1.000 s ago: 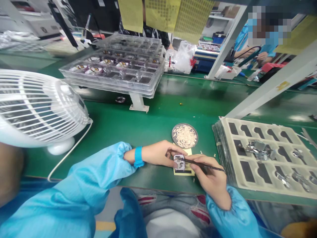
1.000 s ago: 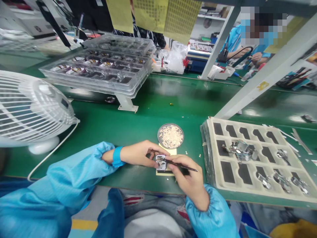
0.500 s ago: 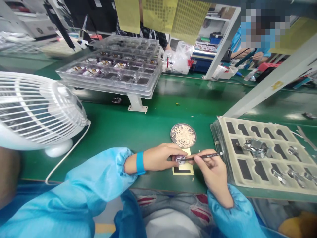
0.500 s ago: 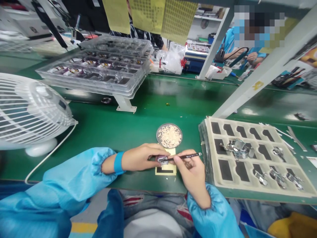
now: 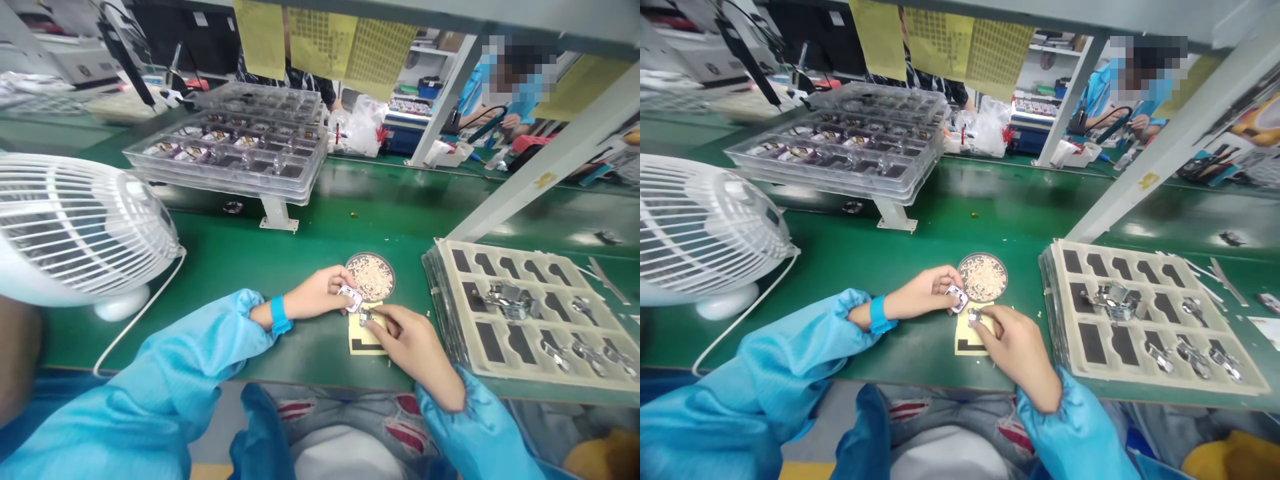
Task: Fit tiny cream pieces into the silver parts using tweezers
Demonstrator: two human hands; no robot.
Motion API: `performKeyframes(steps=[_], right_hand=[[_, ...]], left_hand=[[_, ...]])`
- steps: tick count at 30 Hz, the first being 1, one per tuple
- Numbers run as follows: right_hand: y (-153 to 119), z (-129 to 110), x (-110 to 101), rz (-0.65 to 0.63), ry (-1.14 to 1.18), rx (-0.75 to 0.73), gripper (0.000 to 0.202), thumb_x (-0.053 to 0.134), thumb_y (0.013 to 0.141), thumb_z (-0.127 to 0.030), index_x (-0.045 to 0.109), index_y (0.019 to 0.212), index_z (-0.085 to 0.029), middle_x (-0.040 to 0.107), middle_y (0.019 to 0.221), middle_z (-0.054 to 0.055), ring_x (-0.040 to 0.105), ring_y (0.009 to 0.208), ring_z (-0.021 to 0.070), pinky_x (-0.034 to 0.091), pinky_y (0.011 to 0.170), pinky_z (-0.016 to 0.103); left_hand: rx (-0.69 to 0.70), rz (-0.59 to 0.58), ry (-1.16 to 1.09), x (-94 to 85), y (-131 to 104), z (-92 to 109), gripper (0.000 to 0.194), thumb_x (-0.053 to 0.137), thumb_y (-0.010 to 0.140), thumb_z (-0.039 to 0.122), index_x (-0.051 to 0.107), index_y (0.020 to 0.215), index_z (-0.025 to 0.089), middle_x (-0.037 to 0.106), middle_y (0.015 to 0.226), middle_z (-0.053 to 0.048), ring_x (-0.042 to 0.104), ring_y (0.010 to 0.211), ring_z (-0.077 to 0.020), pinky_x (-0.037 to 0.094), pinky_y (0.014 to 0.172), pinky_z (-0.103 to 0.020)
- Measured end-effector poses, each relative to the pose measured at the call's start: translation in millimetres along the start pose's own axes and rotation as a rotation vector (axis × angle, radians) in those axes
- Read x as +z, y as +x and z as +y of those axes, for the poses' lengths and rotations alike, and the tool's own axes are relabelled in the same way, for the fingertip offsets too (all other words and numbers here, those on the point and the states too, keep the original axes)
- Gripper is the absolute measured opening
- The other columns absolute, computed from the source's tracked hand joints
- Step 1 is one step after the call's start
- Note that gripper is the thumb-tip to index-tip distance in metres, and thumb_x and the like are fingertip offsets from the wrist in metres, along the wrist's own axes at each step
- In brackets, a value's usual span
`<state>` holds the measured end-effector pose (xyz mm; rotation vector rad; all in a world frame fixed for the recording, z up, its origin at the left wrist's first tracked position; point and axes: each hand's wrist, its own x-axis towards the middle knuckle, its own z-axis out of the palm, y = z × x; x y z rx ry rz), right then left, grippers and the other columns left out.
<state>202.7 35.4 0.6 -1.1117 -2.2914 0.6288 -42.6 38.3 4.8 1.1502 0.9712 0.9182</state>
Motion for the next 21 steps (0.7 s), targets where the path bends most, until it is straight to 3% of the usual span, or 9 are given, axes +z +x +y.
performKeyframes(steps=[3,8,11,15,18,21], right_hand=[[0.9,1.0,6.6,-0.01,-0.073,-0.05,0.029,0.07,0.089,-0.038,0.068,0.115,-0.027,0.071,0.087,0.003,0.066,0.07,0.0209,0.051,0.062,0.03],[-0.4,7.7,3.7,-0.045,0.122,0.011,0.016,0.072,0.086,-0.036,0.063,0.09,-0.023,0.069,0.085,0.002,0.065,0.071,0.0188,0.052,0.061,0.027],[-2.8,10.7,3.1,-0.025,0.298,0.098,0.017,0.068,0.09,-0.037,0.06,0.087,-0.022,0.071,0.086,0.003,0.067,0.072,0.0184,0.054,0.064,0.027],[-3.7,4.4,1.1,0.054,0.34,0.161,0.018,0.07,0.088,-0.038,0.065,0.088,-0.021,0.069,0.074,0.001,0.06,0.059,0.016,0.045,0.051,0.025],[-0.7,-3.2,-3.7,0.072,0.328,0.125,0.017,0.07,0.089,-0.037,0.071,0.086,-0.02,0.068,0.075,0.002,0.052,0.055,0.0136,0.038,0.047,0.025],[3.6,-6.3,-7.5,0.028,0.393,0.096,0.02,0.067,0.091,-0.037,0.072,0.085,-0.02,0.068,0.083,0.004,0.057,0.066,0.0162,0.043,0.057,0.026]], left_hand=[[-0.035,0.07,0.025,2.1,0.9,1.2,0.033,0.08,0.076,0.03,0.064,0.097,0.01,0.071,0.083,-0.006,0.066,0.065,-0.0128,0.054,0.061,-0.026],[-0.055,0.145,0.03,3.6,1.5,5.3,0.032,0.078,0.08,0.038,0.069,0.092,0.009,0.073,0.074,-0.007,0.064,0.055,-0.0117,0.047,0.05,-0.021],[-0.067,0.146,-0.027,5.0,0.7,6.2,0.037,0.079,0.079,0.042,0.068,0.09,0.009,0.073,0.073,-0.008,0.065,0.054,-0.0122,0.041,0.046,-0.02],[-0.089,0.137,-0.08,10.9,-2.1,6.0,0.041,0.077,0.079,0.046,0.066,0.094,0.009,0.073,0.073,-0.008,0.065,0.053,-0.0125,0.031,0.041,-0.018],[-0.057,0.14,-0.065,15.9,-4.5,5.4,0.038,0.07,0.085,0.043,0.068,0.099,0.008,0.069,0.07,-0.005,0.056,0.048,-0.0081,0.027,0.041,-0.018],[0.001,0.127,-0.051,19.7,-6.0,3.0,0.029,0.07,0.085,0.031,0.07,0.103,0.009,0.072,0.081,-0.007,0.057,0.057,-0.0078,0.038,0.049,-0.018]])
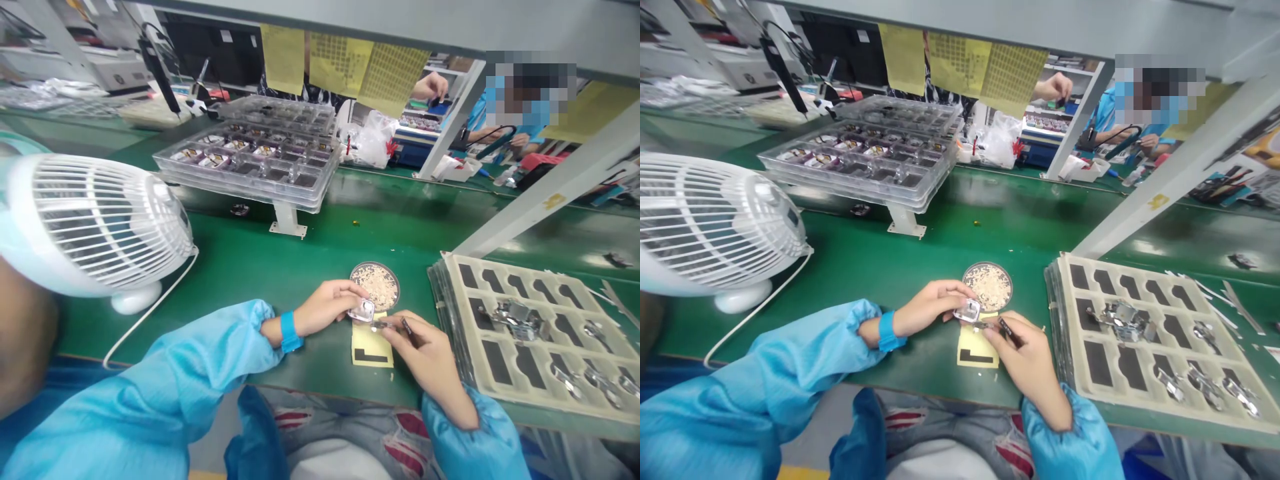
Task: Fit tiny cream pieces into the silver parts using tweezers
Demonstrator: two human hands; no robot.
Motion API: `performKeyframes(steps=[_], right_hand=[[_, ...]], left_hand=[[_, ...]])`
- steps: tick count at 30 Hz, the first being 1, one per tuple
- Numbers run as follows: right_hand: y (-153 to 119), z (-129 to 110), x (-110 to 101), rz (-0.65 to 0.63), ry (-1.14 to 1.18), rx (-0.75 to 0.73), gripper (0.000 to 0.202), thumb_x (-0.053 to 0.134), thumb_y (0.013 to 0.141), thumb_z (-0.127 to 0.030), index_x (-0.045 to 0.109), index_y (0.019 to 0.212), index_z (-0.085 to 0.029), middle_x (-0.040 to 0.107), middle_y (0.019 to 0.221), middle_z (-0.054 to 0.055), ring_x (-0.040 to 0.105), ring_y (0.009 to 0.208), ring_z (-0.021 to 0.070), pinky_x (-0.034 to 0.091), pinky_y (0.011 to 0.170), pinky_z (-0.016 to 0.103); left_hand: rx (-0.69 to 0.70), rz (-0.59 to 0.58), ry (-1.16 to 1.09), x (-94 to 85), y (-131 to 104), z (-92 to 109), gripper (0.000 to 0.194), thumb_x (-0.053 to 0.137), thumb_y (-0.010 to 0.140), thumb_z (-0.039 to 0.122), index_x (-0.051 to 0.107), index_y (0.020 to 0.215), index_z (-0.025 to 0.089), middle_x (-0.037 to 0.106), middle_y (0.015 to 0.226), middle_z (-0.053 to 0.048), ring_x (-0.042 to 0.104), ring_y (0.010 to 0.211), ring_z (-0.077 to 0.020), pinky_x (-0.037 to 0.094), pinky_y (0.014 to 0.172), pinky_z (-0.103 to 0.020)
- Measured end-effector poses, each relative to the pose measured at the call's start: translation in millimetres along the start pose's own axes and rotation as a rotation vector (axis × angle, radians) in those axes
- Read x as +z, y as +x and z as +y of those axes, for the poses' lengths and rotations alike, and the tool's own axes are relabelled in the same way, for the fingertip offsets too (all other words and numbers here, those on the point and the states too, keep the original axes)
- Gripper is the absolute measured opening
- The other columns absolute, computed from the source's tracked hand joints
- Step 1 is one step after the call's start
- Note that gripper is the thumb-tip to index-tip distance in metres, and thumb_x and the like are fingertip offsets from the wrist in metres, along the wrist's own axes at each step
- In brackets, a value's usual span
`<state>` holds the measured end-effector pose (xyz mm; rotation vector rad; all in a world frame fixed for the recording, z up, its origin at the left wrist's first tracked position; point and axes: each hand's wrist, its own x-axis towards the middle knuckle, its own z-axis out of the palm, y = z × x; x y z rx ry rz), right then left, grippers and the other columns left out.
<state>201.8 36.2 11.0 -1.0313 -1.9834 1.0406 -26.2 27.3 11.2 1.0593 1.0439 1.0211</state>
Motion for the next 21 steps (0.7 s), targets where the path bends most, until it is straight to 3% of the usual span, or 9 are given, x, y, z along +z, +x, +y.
performKeyframes(steps=[2,5,11,15,21], right_hand=[[2.3,0.0,-0.3,-0.009,0.023,0.025,0.026,0.067,0.091,-0.04,0.068,0.076,-0.018,0.063,0.073,0.002,0.055,0.066,0.0163,0.042,0.058,0.026],[4.3,0.7,1.0,-0.017,0.001,0.098,0.036,0.068,0.089,-0.044,0.061,0.065,-0.017,0.053,0.061,-0.002,0.047,0.059,0.0137,0.035,0.054,0.025],[5.6,-3.6,3.8,-0.081,0.009,0.113,0.036,0.064,0.091,-0.043,0.066,0.068,-0.016,0.055,0.064,-0.001,0.049,0.062,0.0137,0.036,0.058,0.024],[4.6,-0.7,4.5,-0.078,0.052,0.151,0.033,0.064,0.092,-0.044,0.073,0.078,-0.016,0.063,0.07,0.0,0.053,0.067,0.0154,0.039,0.061,0.024],[3.1,6.2,4.7,-0.075,0.13,0.229,0.035,0.066,0.09,-0.048,0.072,0.077,-0.015,0.064,0.072,0.001,0.055,0.069,0.0165,0.041,0.063,0.025]], left_hand=[[0.059,-0.015,0.003,2.4,-1.2,-2.5,0.031,0.071,0.081,0.021,0.069,0.109,0.009,0.073,0.098,-0.011,0.066,0.076,-0.0126,0.049,0.066,-0.021],[0.141,-0.024,0.07,6.3,-4.2,-6.0,0.039,0.07,0.079,0.015,0.067,0.118,0.01,0.072,0.107,-0.012,0.068,0.091,-0.0182,0.052,0.082,-0.028],[0.197,-0.036,0.342,10.7,-11.6,-5.0,0.047,0.068,0.079,0.014,0.067,0.126,0.015,0.067,0.079,-0.002,0.054,0.062,-0.0105,0.045,0.06,-0.021],[0.231,-0.044,0.427,11.7,-13.3,-3.8,0.046,0.067,0.08,0.016,0.068,0.126,0.016,0.063,0.076,-0.001,0.047,0.06,-0.0094,0.04,0.057,-0.02],[0.26,-0.044,0.457,12.2,-14.8,-6.6,0.047,0.065,0.082,0.018,0.067,0.129,0.018,0.059,0.075,0.0,0.044,0.062,-0.01,0.039,0.058,-0.021]])
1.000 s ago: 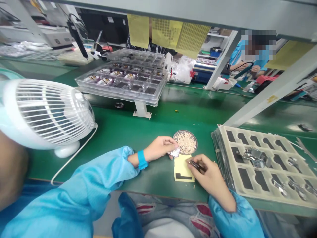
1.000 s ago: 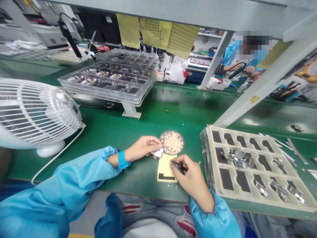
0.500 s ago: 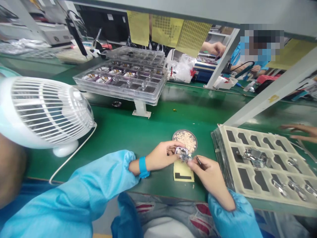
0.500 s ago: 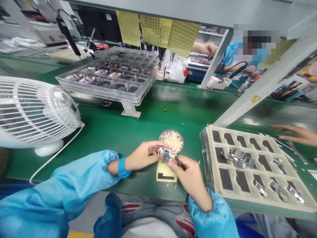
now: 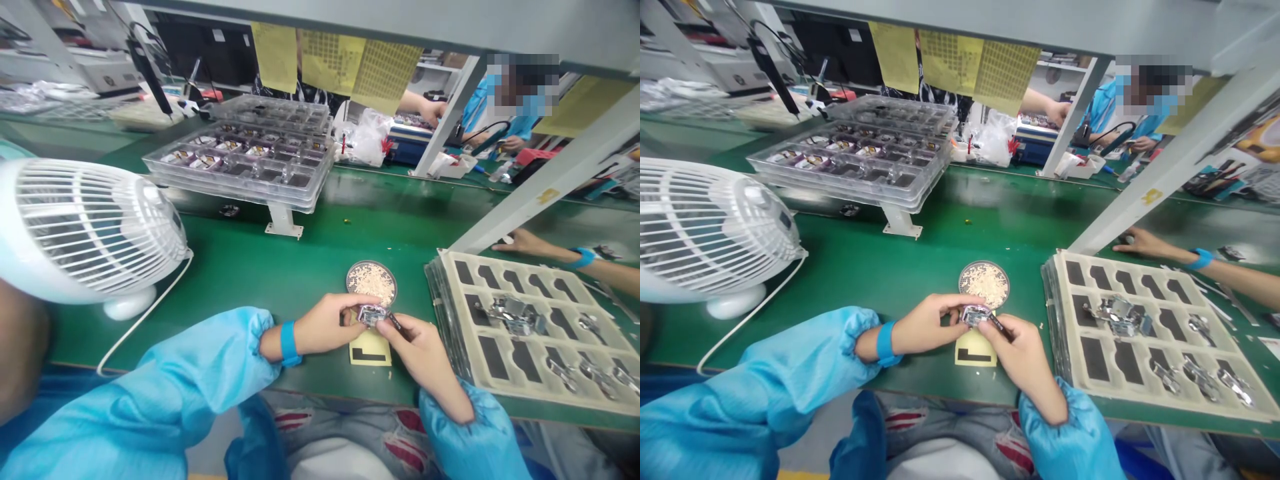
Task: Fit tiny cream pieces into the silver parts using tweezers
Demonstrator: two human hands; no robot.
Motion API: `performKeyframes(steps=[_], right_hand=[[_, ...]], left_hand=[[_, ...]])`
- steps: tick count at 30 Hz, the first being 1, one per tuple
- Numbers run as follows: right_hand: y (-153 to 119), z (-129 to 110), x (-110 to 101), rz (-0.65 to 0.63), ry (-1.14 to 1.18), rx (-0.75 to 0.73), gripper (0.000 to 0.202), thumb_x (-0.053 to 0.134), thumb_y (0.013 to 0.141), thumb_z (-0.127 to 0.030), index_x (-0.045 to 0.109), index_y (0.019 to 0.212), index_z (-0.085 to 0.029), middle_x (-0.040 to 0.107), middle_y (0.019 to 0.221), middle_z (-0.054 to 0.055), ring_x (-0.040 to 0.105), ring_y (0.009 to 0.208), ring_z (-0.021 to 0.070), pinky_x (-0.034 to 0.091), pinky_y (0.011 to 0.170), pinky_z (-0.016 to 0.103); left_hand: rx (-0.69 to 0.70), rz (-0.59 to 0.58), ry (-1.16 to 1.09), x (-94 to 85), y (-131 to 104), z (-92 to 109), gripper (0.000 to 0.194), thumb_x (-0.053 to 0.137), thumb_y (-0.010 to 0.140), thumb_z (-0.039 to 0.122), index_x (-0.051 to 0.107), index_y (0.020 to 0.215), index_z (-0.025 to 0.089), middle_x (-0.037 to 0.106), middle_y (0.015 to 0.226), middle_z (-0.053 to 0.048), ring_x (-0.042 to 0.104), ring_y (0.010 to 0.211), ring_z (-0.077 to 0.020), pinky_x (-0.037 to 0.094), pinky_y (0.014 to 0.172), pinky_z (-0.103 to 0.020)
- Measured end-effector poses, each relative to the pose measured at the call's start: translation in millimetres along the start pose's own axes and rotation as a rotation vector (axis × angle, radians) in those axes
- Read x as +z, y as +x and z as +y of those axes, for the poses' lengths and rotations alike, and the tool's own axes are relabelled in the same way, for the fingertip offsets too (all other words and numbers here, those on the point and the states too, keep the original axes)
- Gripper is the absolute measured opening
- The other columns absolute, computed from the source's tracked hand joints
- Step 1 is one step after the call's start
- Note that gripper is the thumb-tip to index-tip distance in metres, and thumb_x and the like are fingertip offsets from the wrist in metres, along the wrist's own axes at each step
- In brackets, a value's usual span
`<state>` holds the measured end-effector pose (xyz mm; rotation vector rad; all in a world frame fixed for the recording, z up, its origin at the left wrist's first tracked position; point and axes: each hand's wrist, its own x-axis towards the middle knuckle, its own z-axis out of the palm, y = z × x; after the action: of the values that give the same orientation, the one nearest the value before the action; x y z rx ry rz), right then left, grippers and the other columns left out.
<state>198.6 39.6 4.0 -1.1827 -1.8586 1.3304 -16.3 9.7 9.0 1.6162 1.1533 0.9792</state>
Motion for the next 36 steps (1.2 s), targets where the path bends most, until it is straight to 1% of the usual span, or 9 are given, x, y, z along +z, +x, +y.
performKeyframes(steps=[7,13,17,19,21,24,28,33,36], right_hand=[[-0.9,1.8,-0.8,0.001,0.041,0.029,0.036,0.067,0.089,-0.049,0.07,0.075,-0.016,0.063,0.071,0.001,0.056,0.07,0.0171,0.042,0.065,0.027],[-1.0,2.6,0.1,0.041,-0.003,0.01,0.036,0.066,0.09,-0.048,0.067,0.075,-0.015,0.061,0.069,0.0,0.052,0.065,0.0148,0.04,0.06,0.026],[-0.8,0.4,4.1,0.127,0.052,-0.034,0.028,0.074,0.084,-0.041,0.06,0.077,-0.018,0.059,0.069,-0.002,0.053,0.064,0.0138,0.042,0.059,0.024],[-1.2,-1.2,7.3,0.164,0.132,-0.052,0.027,0.079,0.08,-0.036,0.059,0.087,-0.02,0.063,0.079,-0.001,0.059,0.071,0.0149,0.046,0.063,0.024],[-1.7,-2.6,10.4,0.192,0.189,-0.067,0.032,0.081,0.078,-0.033,0.058,0.096,-0.022,0.067,0.089,0.001,0.064,0.079,0.0164,0.05,0.068,0.024],[-2.0,-3.2,13.7,0.205,0.22,-0.087,0.032,0.079,0.08,-0.034,0.06,0.104,-0.022,0.071,0.097,0.004,0.068,0.09,0.0193,0.053,0.078,0.027],[-2.4,-1.0,15.1,0.195,0.143,-0.095,0.03,0.074,0.085,-0.037,0.067,0.109,-0.021,0.072,0.104,0.007,0.068,0.094,0.0219,0.054,0.082,0.031],[-5.4,-0.8,16.8,0.216,0.044,-0.12,0.025,0.071,0.087,-0.039,0.07,0.1,-0.018,0.069,0.088,0.004,0.062,0.075,0.0182,0.05,0.07,0.028],[-7.7,-3.1,18.6,0.237,0.028,-0.093,0.027,0.069,0.089,-0.042,0.069,0.1,-0.017,0.068,0.086,0.005,0.06,0.075,0.0184,0.049,0.068,0.028]], left_hand=[[0.026,0.017,0.02,0.3,-1.9,5.9,0.044,0.068,0.082,0.023,0.069,0.126,0.017,0.051,0.067,0.003,0.041,0.059,-0.0102,0.036,0.057,-0.022],[-0.003,0.047,0.006,0.5,-1.2,6.0,0.043,0.068,0.084,0.025,0.07,0.127,0.019,0.056,0.069,0.001,0.043,0.06,-0.0109,0.037,0.058,-0.022],[-0.049,0.042,-0.051,0.7,-1.6,5.1,0.043,0.071,0.084,0.027,0.07,0.127,0.021,0.066,0.078,-0.001,0.048,0.061,-0.0109,0.04,0.057,-0.022],[-0.077,0.038,-0.157,2.3,-2.0,4.5,0.044,0.074,0.083,0.027,0.07,0.127,0.02,0.072,0.089,-0.004,0.058,0.068,-0.0132,0.047,0.063,-0.024],[-0.091,0.03,-0.322,4.8,-2.2,4.3,0.046,0.077,0.082,0.027,0.069,0.126,0.018,0.074,0.107,-0.008,0.068,0.087,-0.0185,0.054,0.078,-0.027],[-0.085,0.017,-0.535,8.3,-1.6,5.4,0.045,0.08,0.08,0.024,0.07,0.123,0.017,0.071,0.122,-0.011,0.068,0.11,-0.023,0.053,0.098,-0.032],[-0.054,0.018,-0.632,10.8,-0.4,8.0,0.039,0.081,0.079,0.023,0.072,0.116,0.016,0.071,0.123,-0.012,0.067,0.114,-0.0232,0.051,0.103,-0.033],[-0.049,0.073,-0.52,14.3,-1.2,6.5,0.033,0.078,0.082,0.024,0.072,0.114,0.015,0.071,0.12,-0.012,0.068,0.111,-0.0231,0.053,0.1,-0.035],[-0.099,0.101,-0.279,16.1,-2.4,6.8,0.033,0.072,0.085,0.025,0.072,0.116,0.015,0.074,0.11,-0.01,0.069,0.096,-0.0209,0.056,0.085,-0.032]])
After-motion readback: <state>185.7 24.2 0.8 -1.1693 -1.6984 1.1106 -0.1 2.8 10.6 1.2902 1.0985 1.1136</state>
